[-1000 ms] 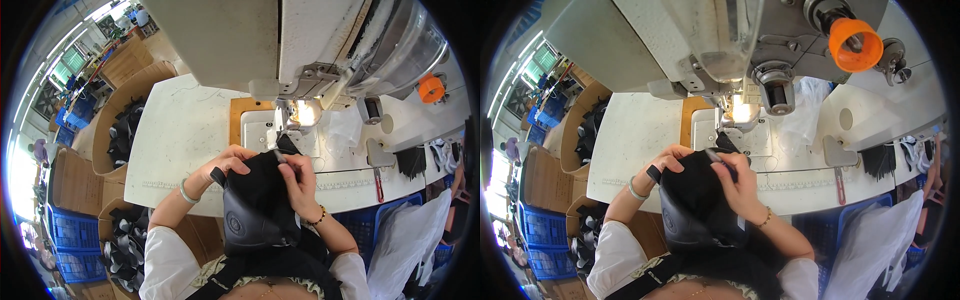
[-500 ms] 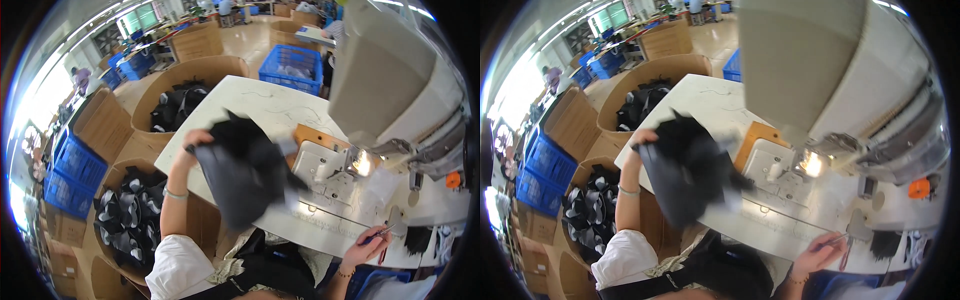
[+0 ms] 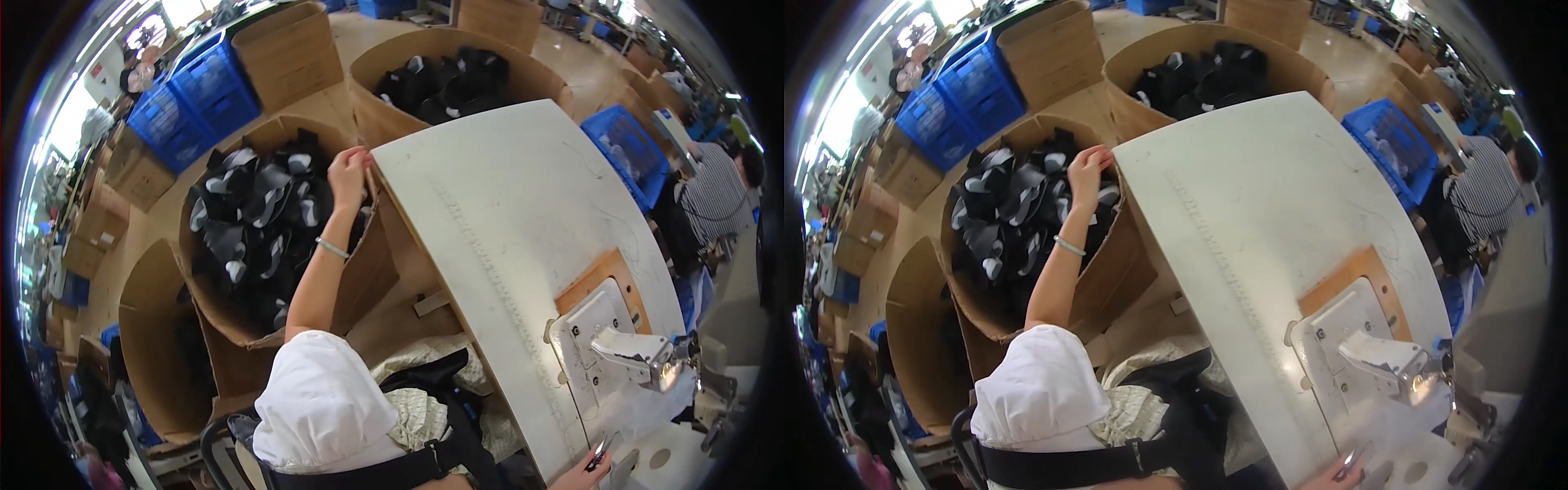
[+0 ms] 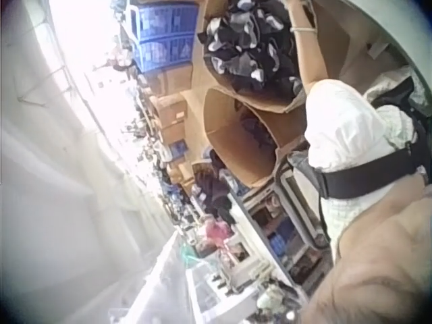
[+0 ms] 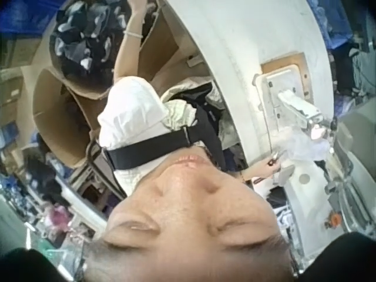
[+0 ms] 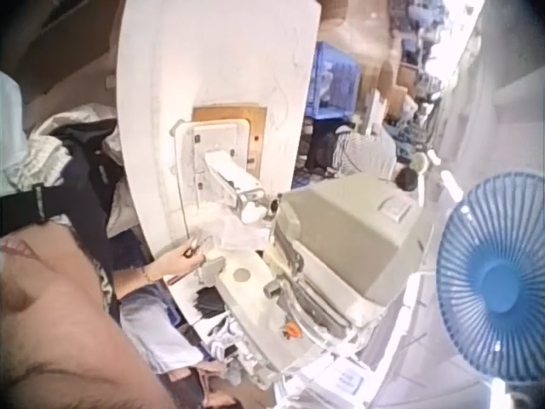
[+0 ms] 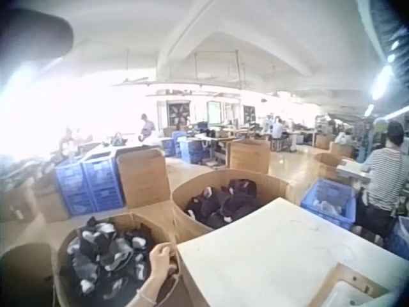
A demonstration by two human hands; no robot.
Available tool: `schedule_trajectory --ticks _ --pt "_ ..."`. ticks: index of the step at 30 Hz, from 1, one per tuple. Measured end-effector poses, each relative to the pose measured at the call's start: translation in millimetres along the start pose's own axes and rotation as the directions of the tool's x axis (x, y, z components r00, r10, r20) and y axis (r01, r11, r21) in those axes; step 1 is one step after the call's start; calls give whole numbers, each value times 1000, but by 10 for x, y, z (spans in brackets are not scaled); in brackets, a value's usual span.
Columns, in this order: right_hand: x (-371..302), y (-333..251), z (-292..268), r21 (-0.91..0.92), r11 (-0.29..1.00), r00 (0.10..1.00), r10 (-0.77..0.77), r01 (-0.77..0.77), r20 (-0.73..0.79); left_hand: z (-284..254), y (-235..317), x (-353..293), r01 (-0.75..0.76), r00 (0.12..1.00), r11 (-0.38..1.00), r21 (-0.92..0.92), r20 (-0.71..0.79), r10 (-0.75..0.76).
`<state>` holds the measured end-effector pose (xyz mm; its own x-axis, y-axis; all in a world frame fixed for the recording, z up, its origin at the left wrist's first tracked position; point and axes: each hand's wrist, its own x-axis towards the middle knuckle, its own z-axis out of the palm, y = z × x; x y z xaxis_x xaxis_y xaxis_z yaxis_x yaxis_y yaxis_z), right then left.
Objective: Stitching black shoe components using an industrial sewing machine.
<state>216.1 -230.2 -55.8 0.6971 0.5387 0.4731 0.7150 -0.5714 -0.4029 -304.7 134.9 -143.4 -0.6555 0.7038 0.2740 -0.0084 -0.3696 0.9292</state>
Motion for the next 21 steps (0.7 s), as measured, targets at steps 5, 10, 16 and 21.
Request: schedule_trajectory --ticks 5,10,16,21 --pt "-1 260 133 -224 940 947 -292 259 -130 -1870 -520 -223 155 890 495 855 -339 306" --pt "-82 -6 229 -188 922 901 -375 339 -217 -3251 -650 -598 775 357 519 359 -928 108" --pt "-184 -142 341 -223 881 885 -449 416 -123 -3776 -643 -639 152 26 924 -351 -933 -359" --pt "53 -45 519 -37 911 912 -410 410 -8 -5125 -363 -596 -103 500 830 -548 -750 -433"
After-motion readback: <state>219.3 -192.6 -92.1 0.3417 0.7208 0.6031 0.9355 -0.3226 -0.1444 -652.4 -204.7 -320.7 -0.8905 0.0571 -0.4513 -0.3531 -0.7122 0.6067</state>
